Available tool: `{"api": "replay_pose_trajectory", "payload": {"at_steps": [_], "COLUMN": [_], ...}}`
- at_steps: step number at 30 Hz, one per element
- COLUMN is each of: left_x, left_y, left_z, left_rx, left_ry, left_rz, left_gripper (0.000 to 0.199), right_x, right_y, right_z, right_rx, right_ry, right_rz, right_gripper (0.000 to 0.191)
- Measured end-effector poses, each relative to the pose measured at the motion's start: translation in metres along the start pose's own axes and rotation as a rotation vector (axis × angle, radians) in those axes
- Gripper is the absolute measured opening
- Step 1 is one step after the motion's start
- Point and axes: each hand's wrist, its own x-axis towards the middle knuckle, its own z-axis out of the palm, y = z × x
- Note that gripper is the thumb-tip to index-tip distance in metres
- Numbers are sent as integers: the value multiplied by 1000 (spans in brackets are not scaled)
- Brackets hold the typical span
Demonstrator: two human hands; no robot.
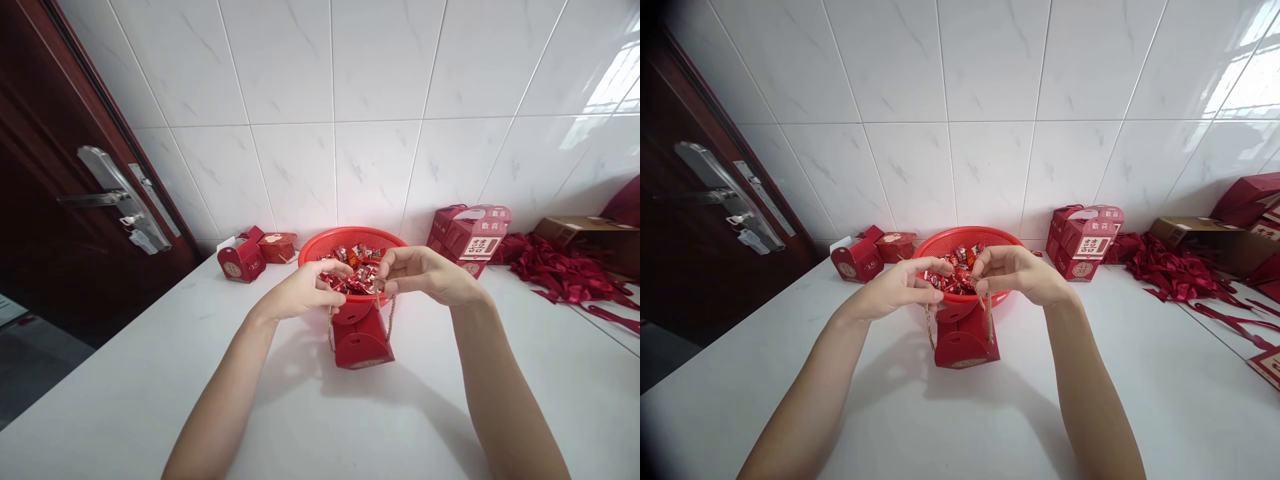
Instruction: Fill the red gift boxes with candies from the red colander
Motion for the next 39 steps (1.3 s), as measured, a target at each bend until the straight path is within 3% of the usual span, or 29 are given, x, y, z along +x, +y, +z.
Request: {"api": "replay_pose_trajectory", "payload": {"at_steps": [6, 11, 15, 19, 29, 37, 39], "left_x": [-5, -11, -14, -17, -28, -15, -11], "left_y": [3, 8, 10, 11, 20, 6, 3], "left_z": [-3, 7, 20, 30, 44, 51, 53], "left_rx": [-438, -546, -485, -403, -395, 79, 214], "left_ry": [4, -25, -33, -23, -94, 204, 241], "left_rz": [225, 406, 446, 466, 435, 306, 274], "left_gripper": [42, 36, 37, 39, 48, 78, 75], "right_x": [-11, -15, -13, -11, -9, -15, -17], "right_y": [-13, -23, -22, -17, -13, -18, -21], "right_z": [5, 23, 46, 63, 74, 65, 61], "right_rx": [9, -67, -167, -293, -535, -497, -496], "right_ry": [120, 207, 288, 396, 556, 645, 674], "right_rz": [-70, -91, -105, -127, -116, -126, -138], "right_gripper": [26, 35, 42, 31, 21, 16, 15]}}
